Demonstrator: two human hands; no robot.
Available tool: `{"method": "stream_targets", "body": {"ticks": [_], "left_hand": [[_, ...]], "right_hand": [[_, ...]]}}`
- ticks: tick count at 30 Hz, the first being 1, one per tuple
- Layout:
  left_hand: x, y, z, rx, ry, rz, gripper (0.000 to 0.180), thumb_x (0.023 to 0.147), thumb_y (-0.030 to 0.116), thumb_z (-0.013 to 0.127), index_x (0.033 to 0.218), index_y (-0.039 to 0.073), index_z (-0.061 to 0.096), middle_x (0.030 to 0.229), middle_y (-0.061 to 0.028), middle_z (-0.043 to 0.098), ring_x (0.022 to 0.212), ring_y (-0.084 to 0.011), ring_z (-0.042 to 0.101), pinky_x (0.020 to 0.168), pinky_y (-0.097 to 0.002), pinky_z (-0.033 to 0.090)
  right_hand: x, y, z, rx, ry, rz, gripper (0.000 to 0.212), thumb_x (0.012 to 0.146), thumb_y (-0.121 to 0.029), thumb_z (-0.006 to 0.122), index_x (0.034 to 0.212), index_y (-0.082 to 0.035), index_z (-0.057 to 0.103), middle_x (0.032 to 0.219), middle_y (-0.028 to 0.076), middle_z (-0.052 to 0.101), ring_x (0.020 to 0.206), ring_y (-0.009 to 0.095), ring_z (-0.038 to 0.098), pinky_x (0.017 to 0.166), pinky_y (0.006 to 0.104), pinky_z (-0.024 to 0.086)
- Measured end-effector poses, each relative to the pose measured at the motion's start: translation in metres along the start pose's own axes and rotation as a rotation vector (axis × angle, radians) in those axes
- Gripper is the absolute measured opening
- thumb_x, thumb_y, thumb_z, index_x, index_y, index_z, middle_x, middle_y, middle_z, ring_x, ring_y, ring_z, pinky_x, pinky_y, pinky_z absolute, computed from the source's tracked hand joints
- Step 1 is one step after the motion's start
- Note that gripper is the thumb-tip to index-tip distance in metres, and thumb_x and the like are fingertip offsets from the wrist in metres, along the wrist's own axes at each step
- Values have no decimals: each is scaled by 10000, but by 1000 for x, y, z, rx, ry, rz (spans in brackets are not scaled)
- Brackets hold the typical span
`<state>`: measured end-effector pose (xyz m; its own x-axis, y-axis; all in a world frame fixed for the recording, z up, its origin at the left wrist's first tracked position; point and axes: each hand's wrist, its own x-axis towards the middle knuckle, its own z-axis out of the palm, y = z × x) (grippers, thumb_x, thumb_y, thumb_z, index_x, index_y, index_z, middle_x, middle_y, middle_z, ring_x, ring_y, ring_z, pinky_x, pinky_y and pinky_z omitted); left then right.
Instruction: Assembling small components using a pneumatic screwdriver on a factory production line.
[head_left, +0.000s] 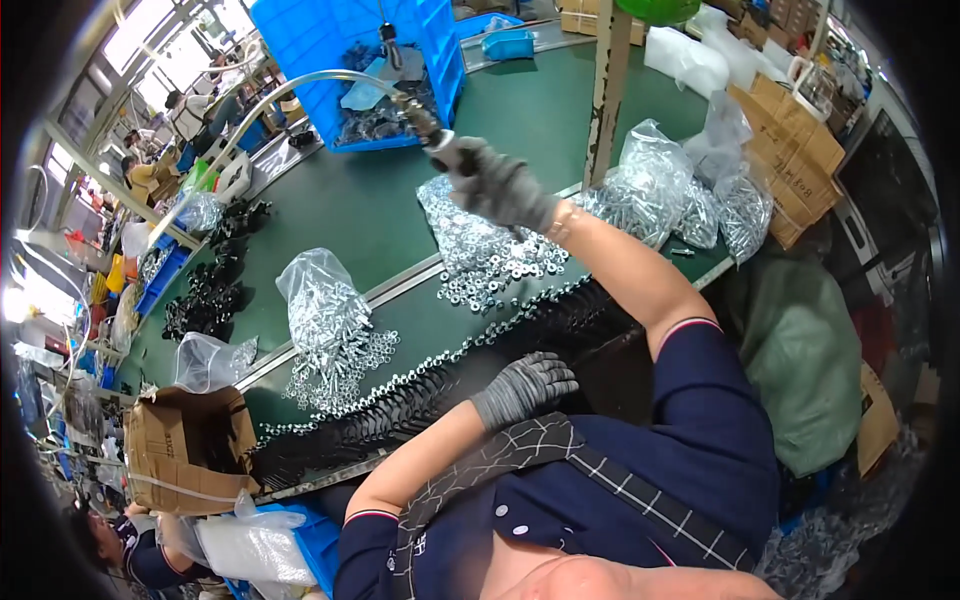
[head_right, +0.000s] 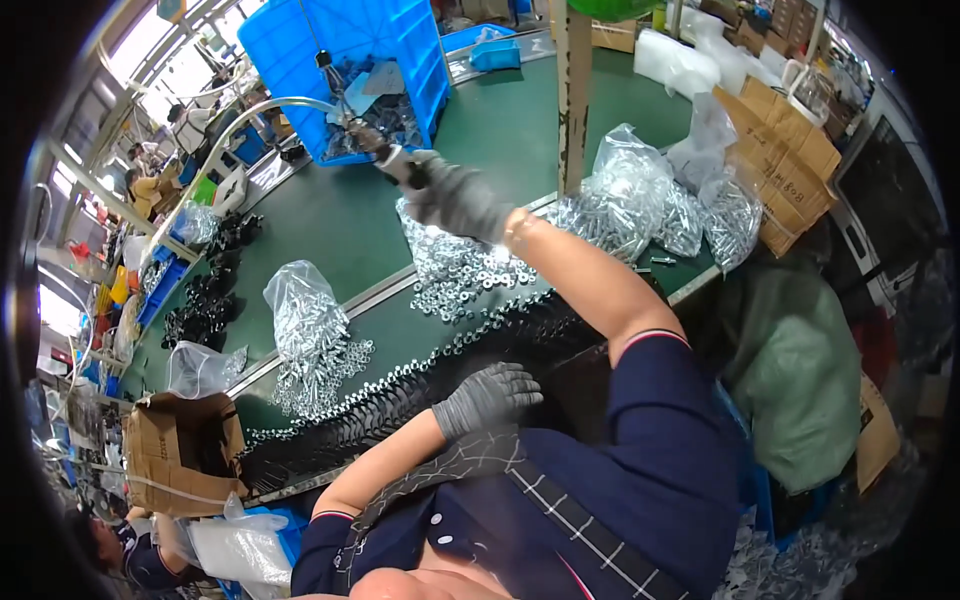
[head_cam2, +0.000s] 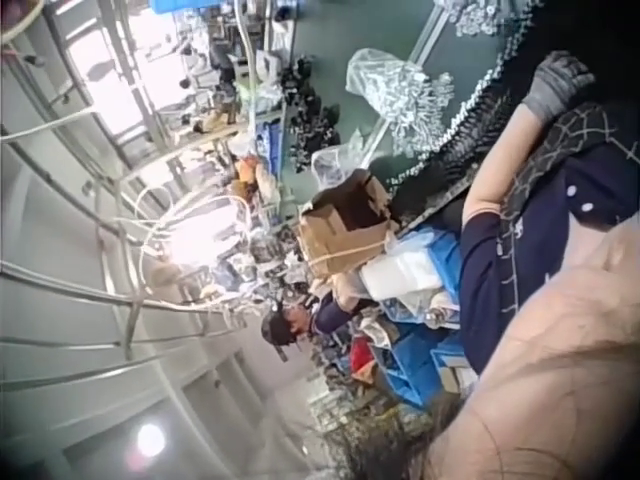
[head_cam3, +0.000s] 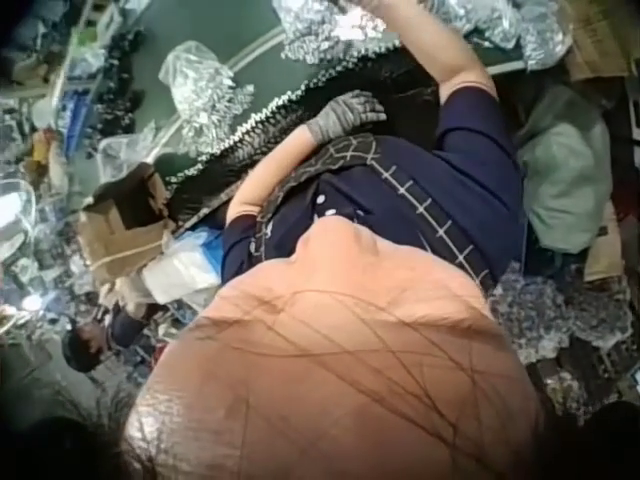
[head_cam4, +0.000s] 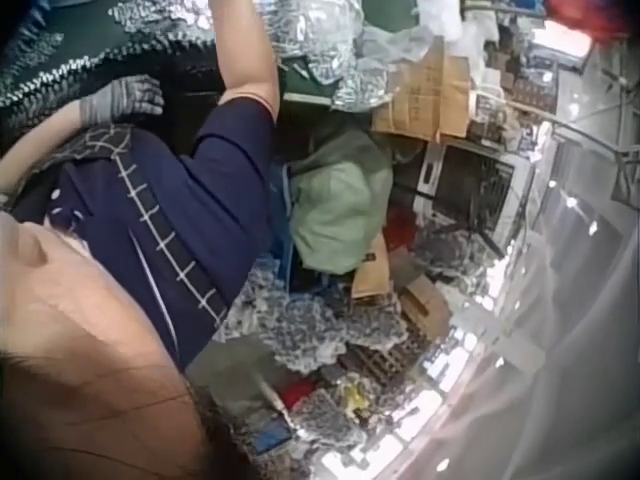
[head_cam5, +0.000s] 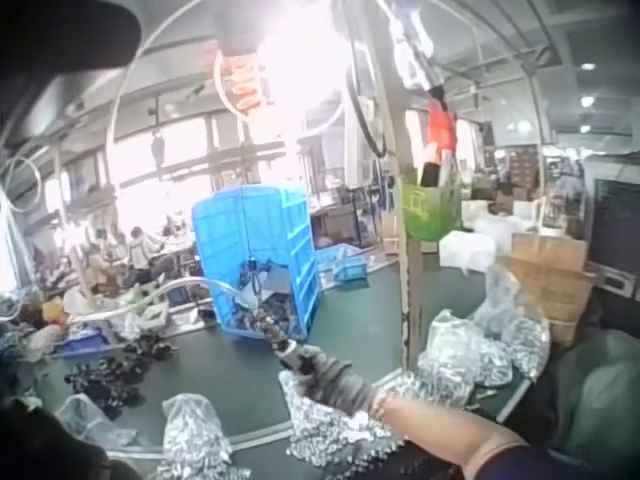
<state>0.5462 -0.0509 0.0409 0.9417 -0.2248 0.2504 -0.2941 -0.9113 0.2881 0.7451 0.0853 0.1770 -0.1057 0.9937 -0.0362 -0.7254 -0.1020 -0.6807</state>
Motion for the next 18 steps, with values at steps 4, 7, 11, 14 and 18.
{"method": "stream_targets", "body": {"ticks": [4,7,11,14,18], "left_hand": [[0,4,9,-21,-30,-33,388,751,201,558,1130,123,589,1168,-58,580,1133,-235,511,1022,-382,348],[5,2,10,-39,-68,-15,392,762,204,541,1142,119,583,1181,-66,574,1140,-237,507,1029,-387,341],[23,3,-2,-18,-79,44,410,787,209,499,1183,117,553,1245,-74,538,1184,-230,482,1057,-386,314],[45,-9,-6,42,-27,73,461,792,210,489,1241,108,510,1312,-93,489,1232,-239,444,1082,-395,280],[94,-26,30,148,16,164,575,785,248,506,1332,96,414,1404,-108,387,1302,-247,360,1112,-415,211]], "right_hand": [[34,20,-22,-515,-103,-449,278,817,-255,649,997,-94,512,692,-15,477,630,99,505,605,231,459],[23,21,-42,-1231,138,-981,345,784,-190,698,1045,-60,514,809,24,514,749,129,528,725,280,481],[-66,-24,-66,-1372,97,-693,400,788,-146,704,1109,-20,503,1037,61,530,931,162,539,840,301,466],[-157,-52,-139,-1209,305,-456,401,811,-154,681,1147,-14,513,1124,76,576,992,165,574,854,286,468],[-218,-14,-193,-1365,608,-302,247,793,-181,662,989,-44,595,906,60,633,868,189,608,777,313,486]]}}
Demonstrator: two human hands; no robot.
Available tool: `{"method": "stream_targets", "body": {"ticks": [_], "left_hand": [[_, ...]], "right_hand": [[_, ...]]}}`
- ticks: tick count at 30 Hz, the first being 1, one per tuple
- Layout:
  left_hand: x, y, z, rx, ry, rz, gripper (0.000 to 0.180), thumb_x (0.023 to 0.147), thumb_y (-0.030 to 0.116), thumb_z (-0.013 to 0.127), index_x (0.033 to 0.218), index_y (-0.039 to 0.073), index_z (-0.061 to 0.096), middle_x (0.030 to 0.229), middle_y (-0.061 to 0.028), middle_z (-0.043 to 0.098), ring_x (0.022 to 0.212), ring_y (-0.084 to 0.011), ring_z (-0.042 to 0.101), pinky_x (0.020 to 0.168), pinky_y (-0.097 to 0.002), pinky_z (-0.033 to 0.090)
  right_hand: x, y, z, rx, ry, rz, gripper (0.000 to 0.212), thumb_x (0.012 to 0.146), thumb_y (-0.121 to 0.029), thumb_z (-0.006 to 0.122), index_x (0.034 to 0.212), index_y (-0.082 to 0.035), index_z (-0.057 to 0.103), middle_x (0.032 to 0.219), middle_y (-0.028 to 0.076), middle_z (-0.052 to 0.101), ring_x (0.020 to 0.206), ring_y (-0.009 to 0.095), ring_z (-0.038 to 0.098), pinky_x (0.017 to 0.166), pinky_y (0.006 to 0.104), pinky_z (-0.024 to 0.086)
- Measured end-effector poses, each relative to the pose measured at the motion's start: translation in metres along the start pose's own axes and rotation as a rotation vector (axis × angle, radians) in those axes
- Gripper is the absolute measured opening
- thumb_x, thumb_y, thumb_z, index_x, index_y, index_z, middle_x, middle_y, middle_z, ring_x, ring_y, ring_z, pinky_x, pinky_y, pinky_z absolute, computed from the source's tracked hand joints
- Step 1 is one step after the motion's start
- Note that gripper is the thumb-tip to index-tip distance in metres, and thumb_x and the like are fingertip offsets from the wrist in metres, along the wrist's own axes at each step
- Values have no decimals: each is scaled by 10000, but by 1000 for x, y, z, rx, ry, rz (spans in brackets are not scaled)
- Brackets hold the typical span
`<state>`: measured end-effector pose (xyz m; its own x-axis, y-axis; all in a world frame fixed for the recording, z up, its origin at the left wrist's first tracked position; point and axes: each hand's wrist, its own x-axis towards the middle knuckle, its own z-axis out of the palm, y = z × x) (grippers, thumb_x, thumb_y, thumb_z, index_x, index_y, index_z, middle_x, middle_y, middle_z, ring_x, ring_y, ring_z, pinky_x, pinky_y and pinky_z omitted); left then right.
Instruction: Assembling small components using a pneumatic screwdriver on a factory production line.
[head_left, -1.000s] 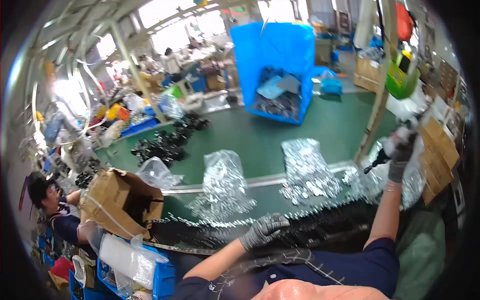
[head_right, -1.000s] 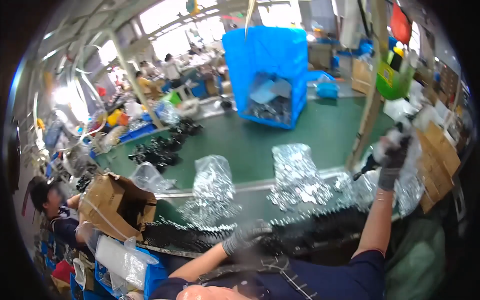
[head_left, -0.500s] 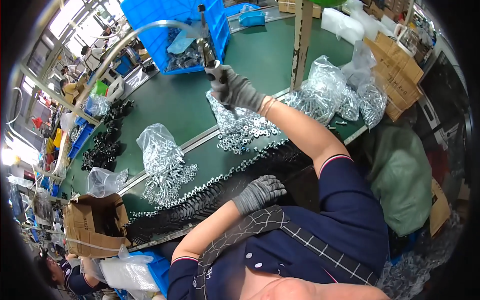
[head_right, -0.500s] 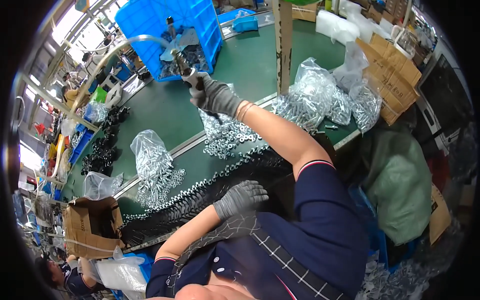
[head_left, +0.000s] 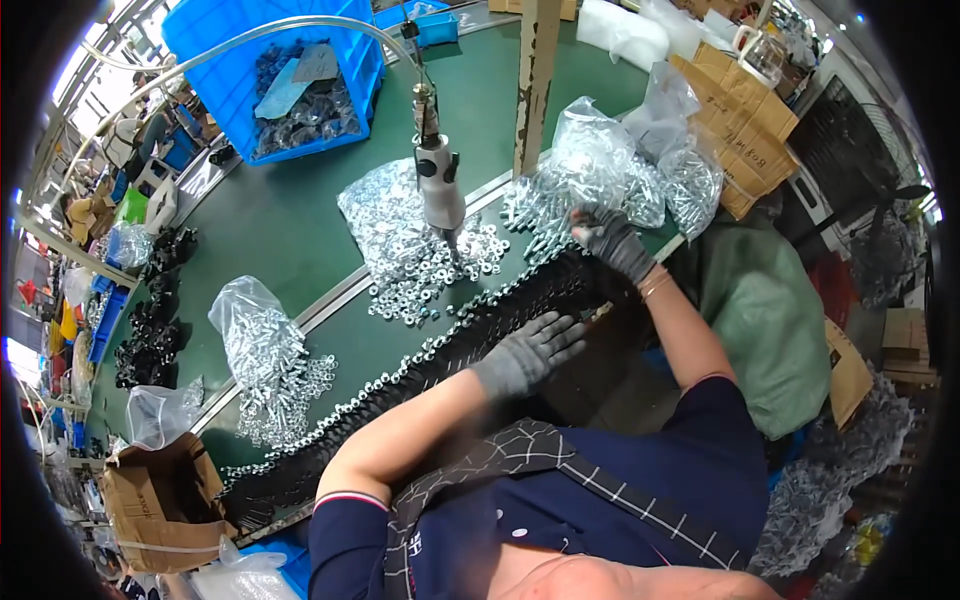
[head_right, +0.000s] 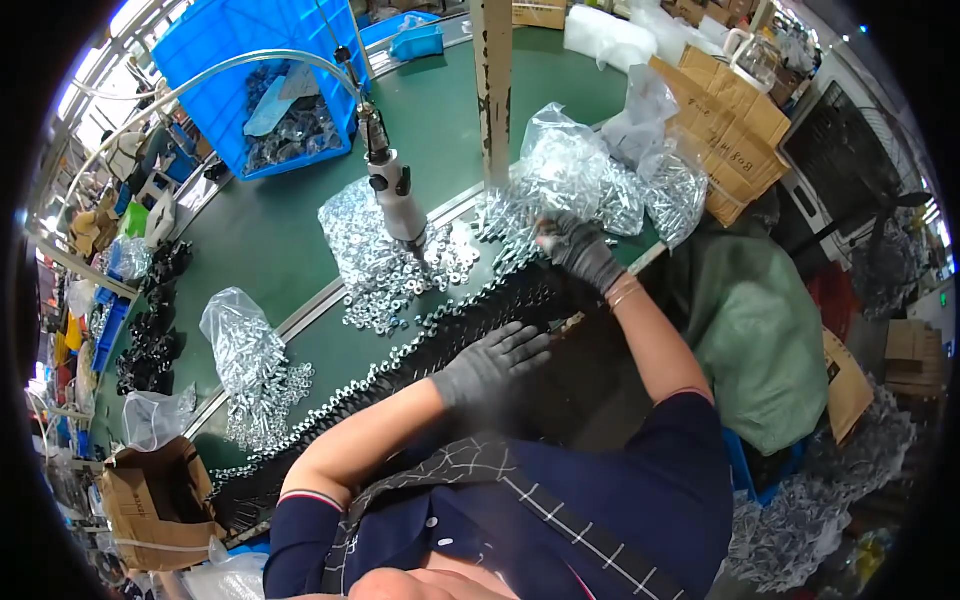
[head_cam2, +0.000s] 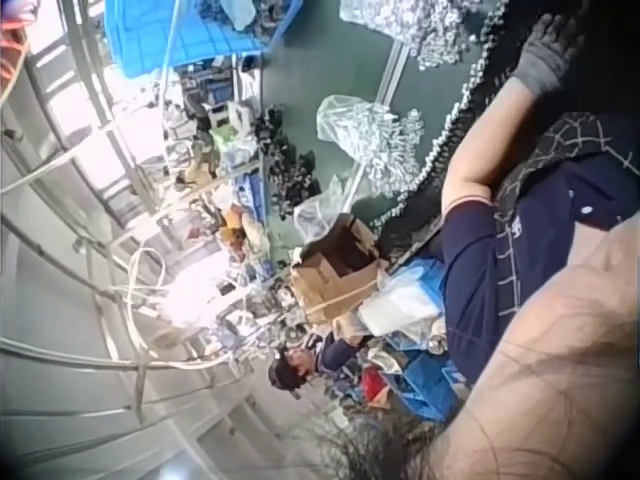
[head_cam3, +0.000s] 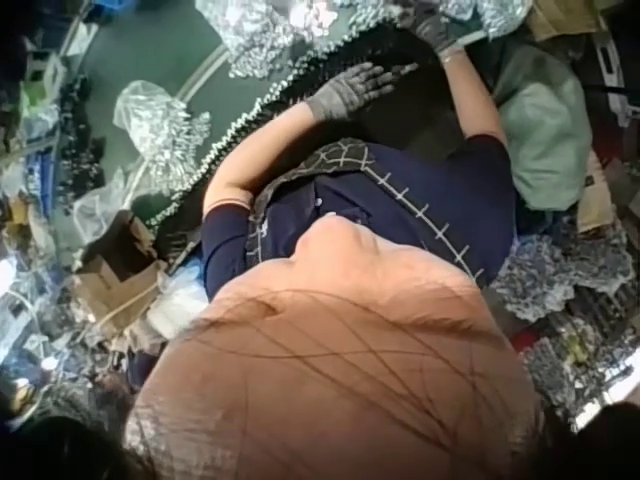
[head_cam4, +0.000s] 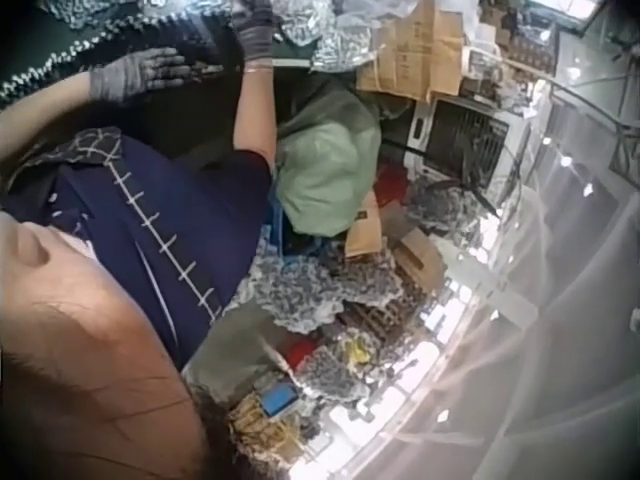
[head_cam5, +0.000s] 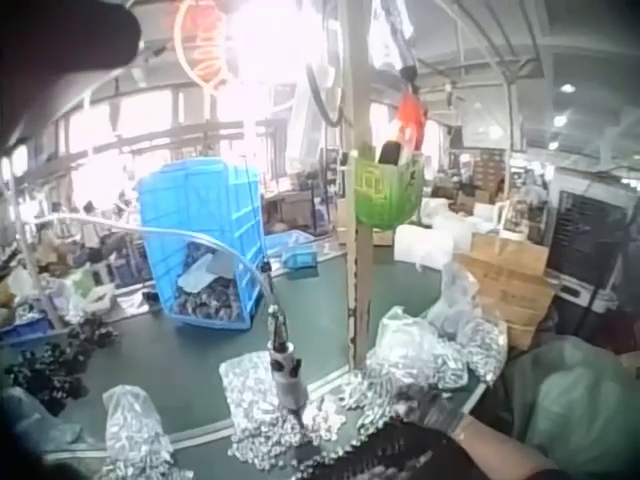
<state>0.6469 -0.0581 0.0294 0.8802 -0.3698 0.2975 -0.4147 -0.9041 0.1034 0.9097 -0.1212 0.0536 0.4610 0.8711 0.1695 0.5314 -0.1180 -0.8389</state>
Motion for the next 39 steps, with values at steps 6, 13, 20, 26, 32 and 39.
{"method": "stream_targets", "body": {"ticks": [6,13,20,26,32,39], "left_hand": [[60,-14,24,26,-57,-60,595,833,269,430,1387,80,322,1462,-118,291,1351,-266,279,1129,-423,145],[73,-20,52,-52,14,-23,576,823,254,453,1361,65,369,1437,-124,331,1339,-280,296,1121,-431,168],[94,-37,63,-59,138,-11,520,804,248,479,1297,83,461,1326,-102,458,1263,-261,391,1088,-434,238],[93,-46,46,-57,195,-90,466,775,249,497,1221,119,533,1228,-69,523,1149,-225,466,1007,-430,315],[71,-44,40,-16,318,-187,411,777,257,491,1167,149,560,1202,-49,536,1126,-228,478,988,-448,322],[38,-42,24,-11,414,-92,350,758,234,499,1085,158,596,1123,-50,565,1080,-244,493,970,-488,336]], "right_hand": [[-31,15,-10,-388,243,-258,231,743,-165,692,934,-55,620,889,104,633,826,238,612,739,321,488],[-35,30,-4,-289,67,-159,192,726,-171,711,862,-55,642,830,99,632,783,255,617,709,337,488],[-23,9,17,-266,128,-153,176,718,-144,722,832,-43,634,787,83,629,732,217,612,687,314,488],[-14,19,19,136,-8,49,189,721,-82,718,884,-41,633,795,38,613,733,142,585,682,283,482],[-16,-6,32,-23,-51,-98,253,716,-21,706,958,-31,634,832,28,601,755,91,564,684,242,475],[-15,-21,56,250,-263,147,300,732,-14,677,1025,-51,621,828,-31,567,778,65,529,677,221,447]]}}
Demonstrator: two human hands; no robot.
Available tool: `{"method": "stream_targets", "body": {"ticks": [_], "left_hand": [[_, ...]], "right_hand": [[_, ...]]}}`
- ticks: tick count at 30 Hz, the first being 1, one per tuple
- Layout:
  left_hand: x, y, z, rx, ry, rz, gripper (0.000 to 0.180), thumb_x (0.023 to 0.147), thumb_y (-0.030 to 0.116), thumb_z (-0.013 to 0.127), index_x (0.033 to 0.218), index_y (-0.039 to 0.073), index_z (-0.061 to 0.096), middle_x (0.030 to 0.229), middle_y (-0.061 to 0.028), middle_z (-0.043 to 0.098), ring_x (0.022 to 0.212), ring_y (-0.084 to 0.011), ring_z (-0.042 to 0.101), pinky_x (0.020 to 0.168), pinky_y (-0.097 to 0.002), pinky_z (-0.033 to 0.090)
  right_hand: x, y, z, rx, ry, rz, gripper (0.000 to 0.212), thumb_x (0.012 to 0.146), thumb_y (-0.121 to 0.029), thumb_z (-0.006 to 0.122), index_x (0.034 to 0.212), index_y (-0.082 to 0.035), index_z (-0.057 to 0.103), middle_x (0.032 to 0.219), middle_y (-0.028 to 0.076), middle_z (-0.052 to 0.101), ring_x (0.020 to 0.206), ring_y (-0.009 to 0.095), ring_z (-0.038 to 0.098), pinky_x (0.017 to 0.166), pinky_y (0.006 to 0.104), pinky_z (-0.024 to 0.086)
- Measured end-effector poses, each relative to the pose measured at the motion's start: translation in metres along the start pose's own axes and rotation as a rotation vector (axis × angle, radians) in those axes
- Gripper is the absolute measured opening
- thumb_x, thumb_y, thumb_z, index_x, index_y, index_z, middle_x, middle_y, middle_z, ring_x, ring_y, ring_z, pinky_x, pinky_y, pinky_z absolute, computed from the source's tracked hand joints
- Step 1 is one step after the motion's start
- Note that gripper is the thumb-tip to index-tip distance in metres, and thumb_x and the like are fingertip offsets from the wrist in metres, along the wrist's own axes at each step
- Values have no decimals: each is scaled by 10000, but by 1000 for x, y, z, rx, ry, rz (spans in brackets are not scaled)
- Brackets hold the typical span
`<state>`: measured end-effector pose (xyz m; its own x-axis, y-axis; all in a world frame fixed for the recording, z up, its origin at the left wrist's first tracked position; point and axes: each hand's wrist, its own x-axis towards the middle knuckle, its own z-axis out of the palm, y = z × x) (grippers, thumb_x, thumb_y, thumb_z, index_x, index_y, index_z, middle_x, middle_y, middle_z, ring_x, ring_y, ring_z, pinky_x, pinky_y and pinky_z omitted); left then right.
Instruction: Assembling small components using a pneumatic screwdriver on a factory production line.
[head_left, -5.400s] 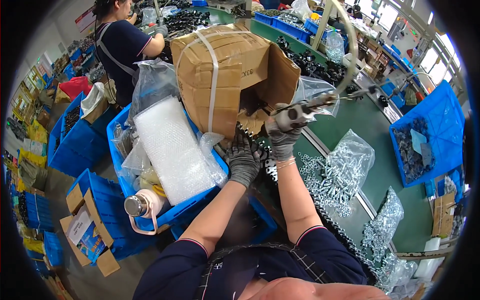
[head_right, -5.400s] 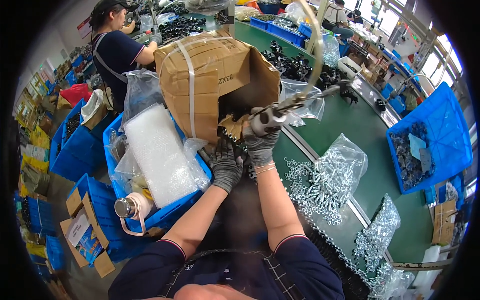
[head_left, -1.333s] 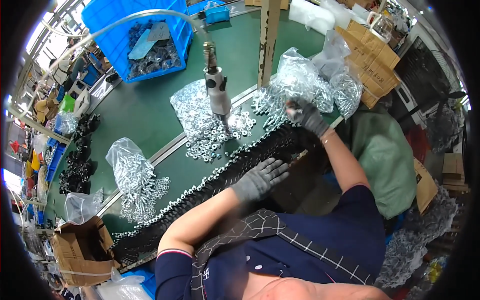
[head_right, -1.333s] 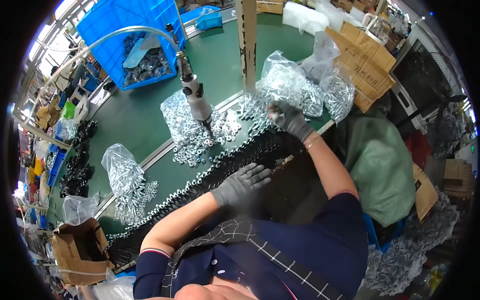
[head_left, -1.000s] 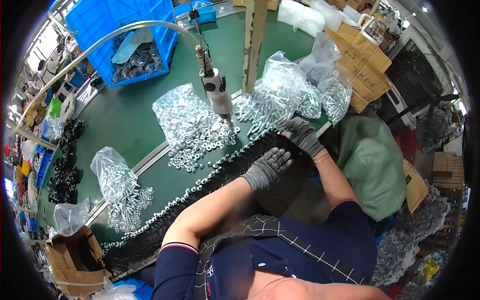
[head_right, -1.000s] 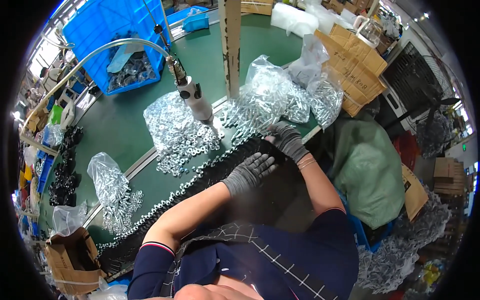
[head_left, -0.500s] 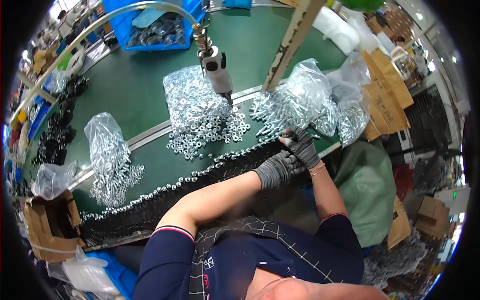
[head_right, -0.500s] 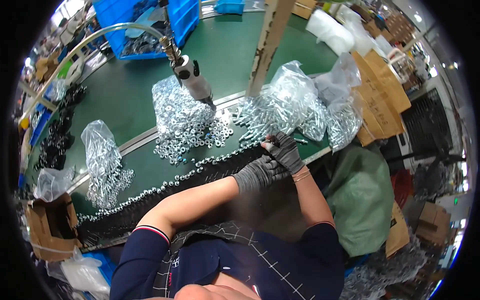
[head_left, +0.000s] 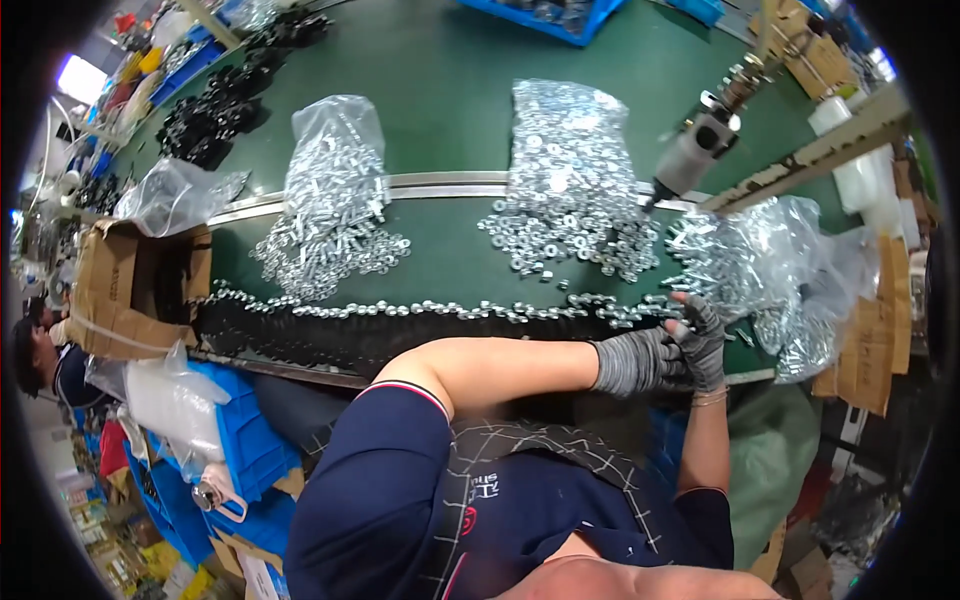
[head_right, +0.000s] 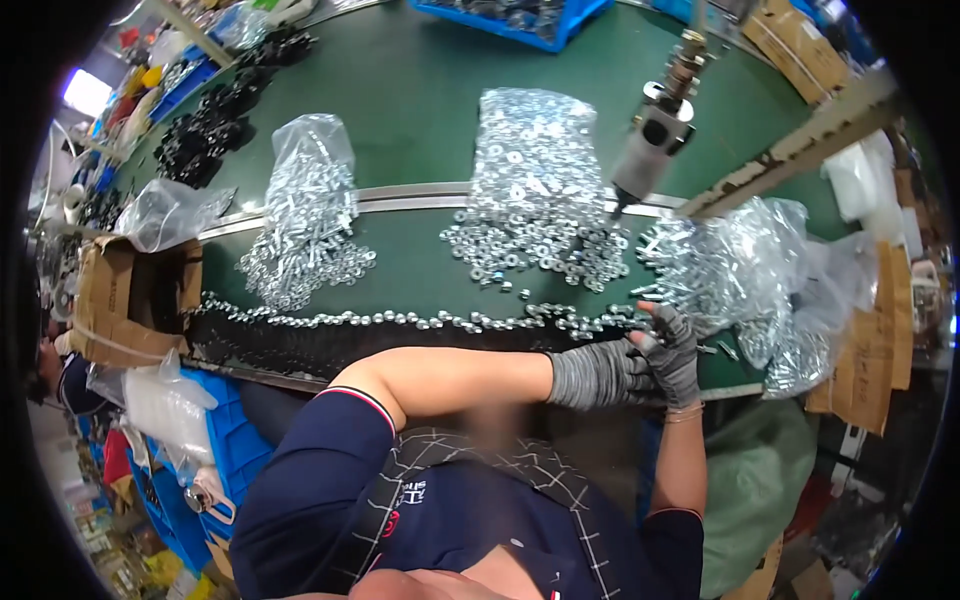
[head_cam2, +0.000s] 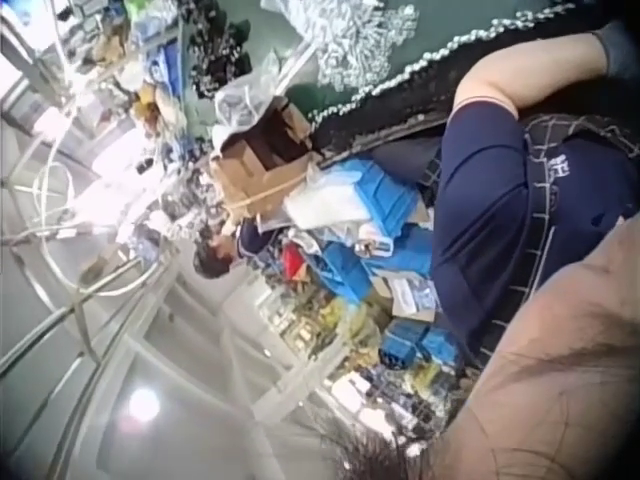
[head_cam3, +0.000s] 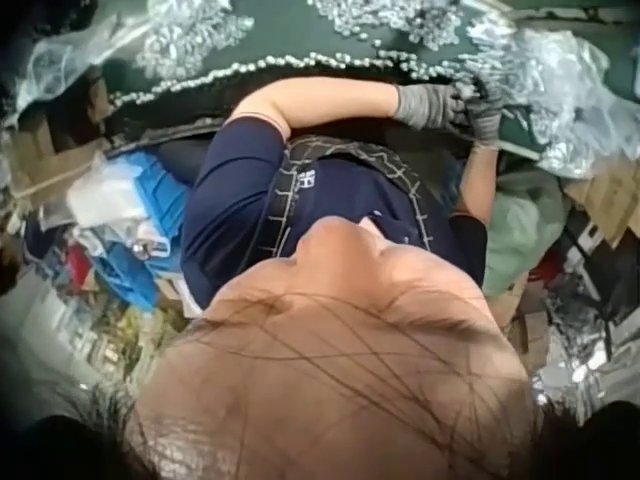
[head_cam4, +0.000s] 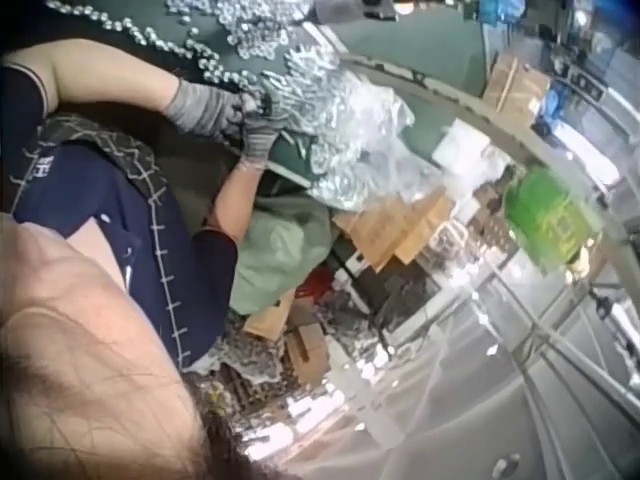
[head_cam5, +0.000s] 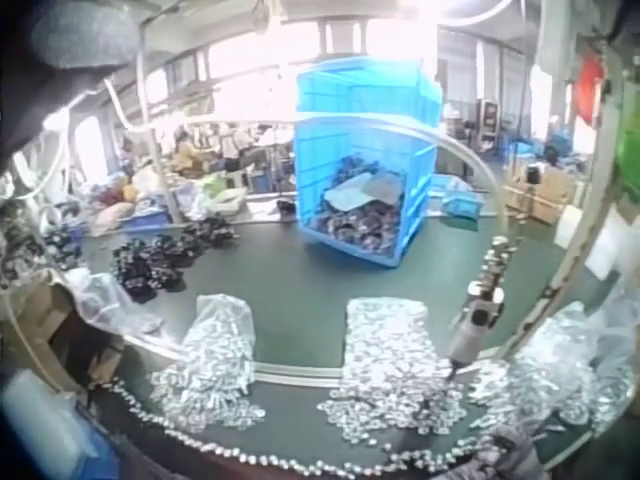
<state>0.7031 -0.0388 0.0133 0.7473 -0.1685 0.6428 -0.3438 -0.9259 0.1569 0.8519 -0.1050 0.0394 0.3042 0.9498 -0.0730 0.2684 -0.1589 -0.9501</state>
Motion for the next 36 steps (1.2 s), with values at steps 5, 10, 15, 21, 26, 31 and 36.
{"method": "stream_targets", "body": {"ticks": [5,10,15,21,26,31,36], "left_hand": [[-28,12,-6,14,-92,-91,361,742,211,496,1065,93,608,1135,-74,554,1118,-263,468,1002,-478,314],[-62,23,-23,-56,-180,-229,385,752,174,480,1094,43,599,1191,-93,529,1165,-284,437,1056,-461,267],[-96,30,-53,-12,-185,-279,397,757,173,475,1110,35,591,1185,-97,529,1167,-293,434,1069,-458,252],[-125,31,-99,94,-161,-176,290,744,210,505,961,68,632,1040,-87,570,1055,-289,482,993,-434,325],[-145,41,-125,-92,-280,-295,332,746,189,492,1000,32,638,1104,-78,565,1118,-273,472,1060,-444,263],[-167,43,-143,-103,-212,-263,302,750,184,486,961,36,644,1070,-65,576,1079,-259,491,1052,-456,274],[-191,39,-167,210,-283,-95,260,756,212,488,872,70,672,1054,-46,590,1069,-256,489,1026,-508,284]], "right_hand": [[3,-5,28,-65,-63,31,289,759,-36,648,1043,-44,600,887,-12,544,853,93,532,768,235,440],[7,-12,72,-74,-30,-306,288,772,-63,638,1050,-34,569,1042,50,536,969,154,525,851,283,432],[6,-17,111,84,-98,-242,296,779,-95,647,1048,-34,538,1190,115,495,1071,219,507,914,329,421],[5,-17,153,184,-101,-211,304,781,-114,663,1045,-43,530,1211,123,490,1076,233,519,926,354,435],[-2,-31,186,262,-103,-179,310,788,-112,661,1057,-45,522,1213,126,487,1074,238,523,920,364,446],[-4,-38,211,239,-98,-242,319,795,-117,656,1073,-52,515,1220,134,484,1077,242,522,921,366,444],[7,-49,235,34,-125,-331,298,793,-85,633,1061,-51,507,1212,143,494,1073,244,524,911,355,438]]}}
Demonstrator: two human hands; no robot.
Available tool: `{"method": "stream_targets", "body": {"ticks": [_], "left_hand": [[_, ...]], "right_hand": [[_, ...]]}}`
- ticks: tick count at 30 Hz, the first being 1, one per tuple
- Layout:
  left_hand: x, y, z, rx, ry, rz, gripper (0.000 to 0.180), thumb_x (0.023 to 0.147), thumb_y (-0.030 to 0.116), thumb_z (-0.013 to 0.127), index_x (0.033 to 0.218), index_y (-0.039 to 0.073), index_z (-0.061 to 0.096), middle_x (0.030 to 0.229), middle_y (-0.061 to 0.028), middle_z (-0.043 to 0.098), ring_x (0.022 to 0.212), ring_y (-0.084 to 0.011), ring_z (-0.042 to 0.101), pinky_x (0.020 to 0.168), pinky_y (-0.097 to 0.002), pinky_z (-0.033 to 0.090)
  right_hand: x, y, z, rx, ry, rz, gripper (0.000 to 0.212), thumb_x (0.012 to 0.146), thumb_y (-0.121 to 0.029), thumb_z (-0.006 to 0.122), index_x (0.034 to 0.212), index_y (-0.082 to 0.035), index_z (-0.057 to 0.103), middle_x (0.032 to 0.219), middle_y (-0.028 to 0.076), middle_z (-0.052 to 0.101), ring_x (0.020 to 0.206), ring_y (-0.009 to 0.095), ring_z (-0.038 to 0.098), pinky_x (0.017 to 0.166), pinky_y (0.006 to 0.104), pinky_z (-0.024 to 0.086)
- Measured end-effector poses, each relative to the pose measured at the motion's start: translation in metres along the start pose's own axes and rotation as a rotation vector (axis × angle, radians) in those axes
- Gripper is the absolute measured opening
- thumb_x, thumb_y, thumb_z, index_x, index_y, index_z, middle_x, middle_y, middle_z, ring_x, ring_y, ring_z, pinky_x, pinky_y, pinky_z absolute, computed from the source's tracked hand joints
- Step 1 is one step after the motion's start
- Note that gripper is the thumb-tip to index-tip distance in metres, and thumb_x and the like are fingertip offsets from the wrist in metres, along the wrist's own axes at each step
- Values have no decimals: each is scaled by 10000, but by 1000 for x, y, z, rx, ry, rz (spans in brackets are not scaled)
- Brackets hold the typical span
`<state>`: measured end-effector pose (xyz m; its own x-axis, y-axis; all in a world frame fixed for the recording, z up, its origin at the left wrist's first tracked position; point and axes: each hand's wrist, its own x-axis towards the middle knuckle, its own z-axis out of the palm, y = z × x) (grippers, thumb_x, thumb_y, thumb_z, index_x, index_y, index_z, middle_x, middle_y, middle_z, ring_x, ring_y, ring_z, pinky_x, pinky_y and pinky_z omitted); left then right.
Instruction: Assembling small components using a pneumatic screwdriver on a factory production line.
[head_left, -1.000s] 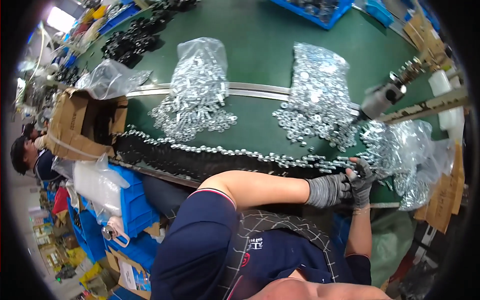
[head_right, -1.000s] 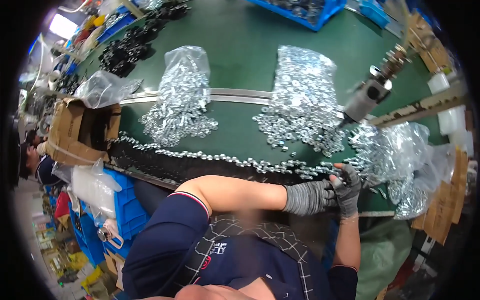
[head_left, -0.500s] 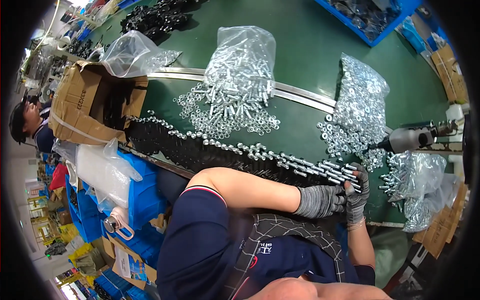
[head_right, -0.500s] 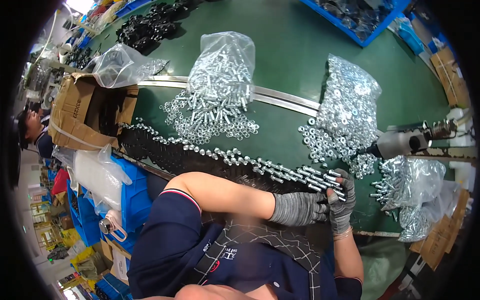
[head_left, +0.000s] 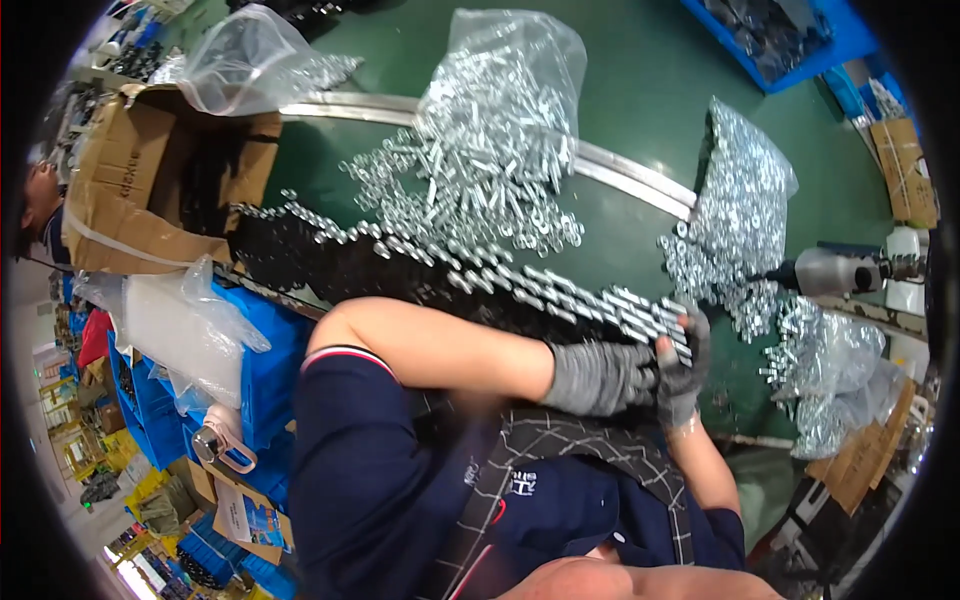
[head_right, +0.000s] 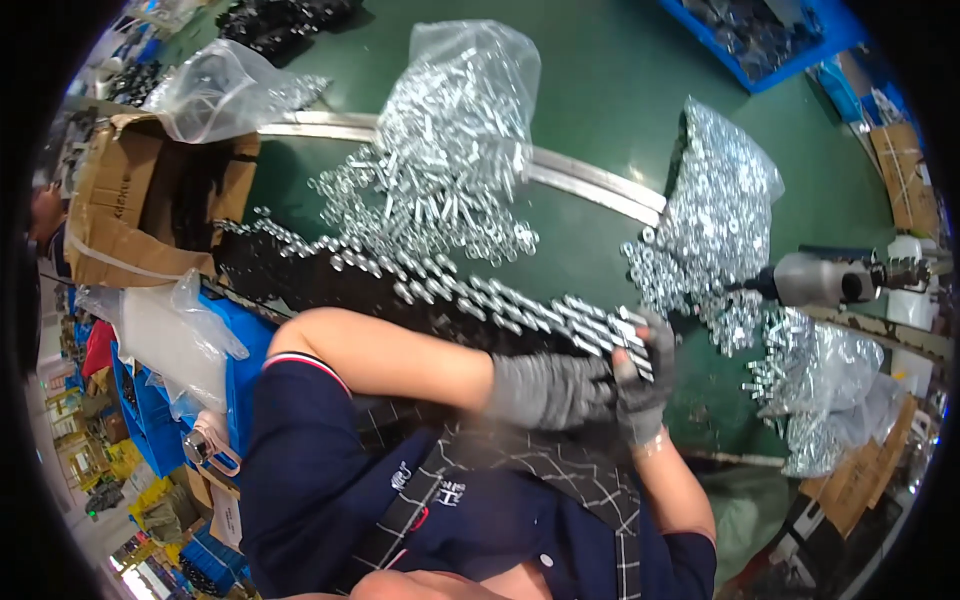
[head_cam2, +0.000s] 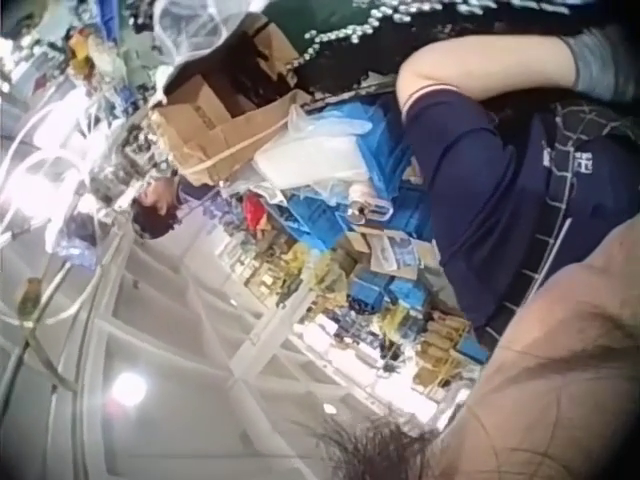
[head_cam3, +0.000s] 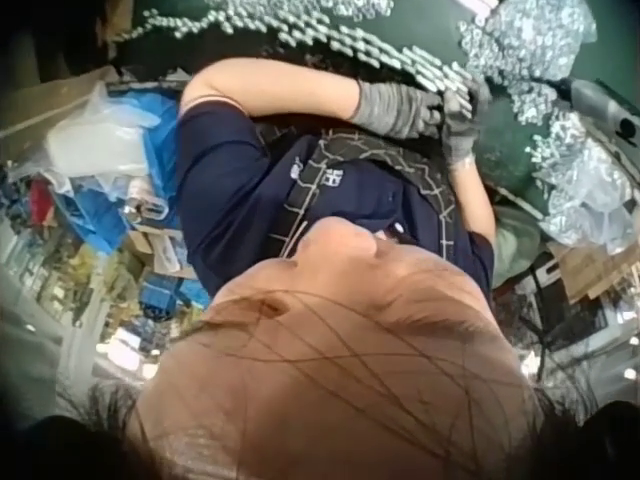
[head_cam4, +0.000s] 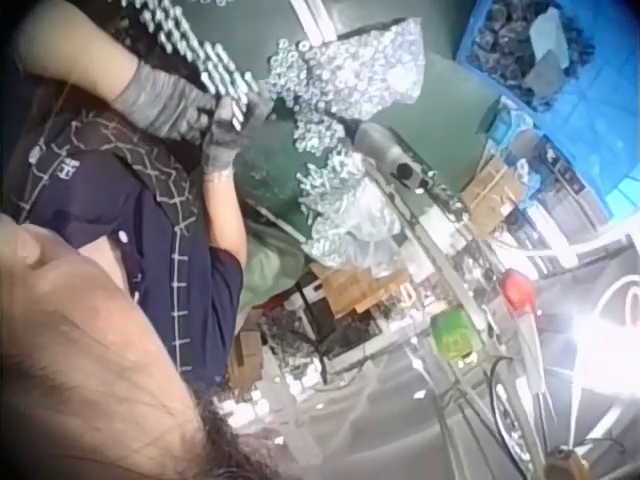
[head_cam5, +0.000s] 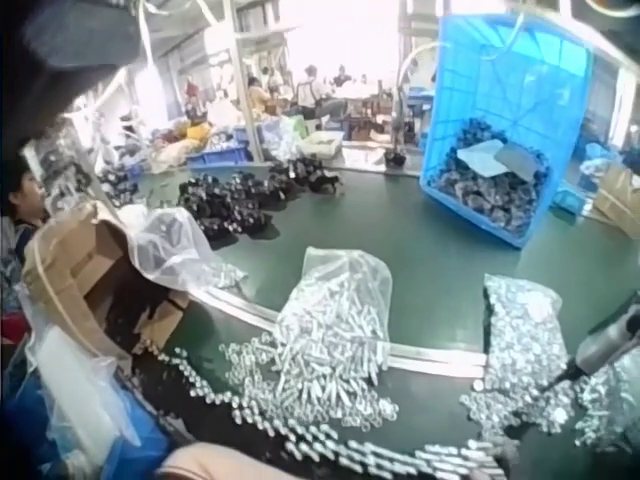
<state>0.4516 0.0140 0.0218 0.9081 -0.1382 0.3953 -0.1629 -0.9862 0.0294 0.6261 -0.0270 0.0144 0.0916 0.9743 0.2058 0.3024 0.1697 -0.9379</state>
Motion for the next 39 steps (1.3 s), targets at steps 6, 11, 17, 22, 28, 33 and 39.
{"method": "stream_targets", "body": {"ticks": [6,11,17,22,28,33,39], "left_hand": [[-30,-21,-9,-56,9,-6,241,766,246,496,801,113,693,1057,-16,604,1075,-247,486,1023,-528,276],[-31,-13,-30,-230,-25,-185,281,794,226,498,1010,109,634,1091,-42,586,1113,-253,475,1029,-451,309],[-11,12,-38,-145,-135,-130,304,787,231,538,1047,101,625,1025,-45,604,1063,-236,521,999,-397,351],[4,1,-39,-90,179,-602,352,716,271,624,1022,97,622,1002,-64,625,998,-253,569,917,-398,415],[19,-44,-63,-345,9,-1137,433,723,386,678,993,55,605,997,-141,630,939,-304,602,810,-397,466],[18,-55,-66,-355,-196,-1008,549,729,524,646,1038,75,580,902,-149,644,892,-322,614,773,-397,475],[22,-48,-54,-330,-173,-974,609,713,597,620,1114,143,562,898,-141,649,871,-327,617,771,-408,475]], "right_hand": [[18,-9,41,161,44,57,282,787,-57,622,1041,-41,502,1199,145,506,1061,224,527,905,335,432],[19,-10,44,157,24,65,321,801,-43,614,1096,-44,489,1199,126,506,1067,196,521,911,319,425],[5,-9,44,328,110,73,471,823,-43,606,1255,-67,420,1199,93,505,1069,177,509,925,311,411],[7,0,47,484,86,157,500,870,-124,597,1319,-56,387,1176,72,517,1052,154,502,926,294,401],[-4,1,32,334,-6,142,437,910,-247,562,1274,-33,447,1160,74,545,1048,143,512,913,298,413],[-14,35,31,356,66,123,453,919,-261,554,1289,-33,426,1157,73,552,1037,162,525,899,298,425],[-5,22,31,486,32,29,464,916,-246,556,1299,-32,403,1202,93,526,1053,187,526,929,319,417]]}}
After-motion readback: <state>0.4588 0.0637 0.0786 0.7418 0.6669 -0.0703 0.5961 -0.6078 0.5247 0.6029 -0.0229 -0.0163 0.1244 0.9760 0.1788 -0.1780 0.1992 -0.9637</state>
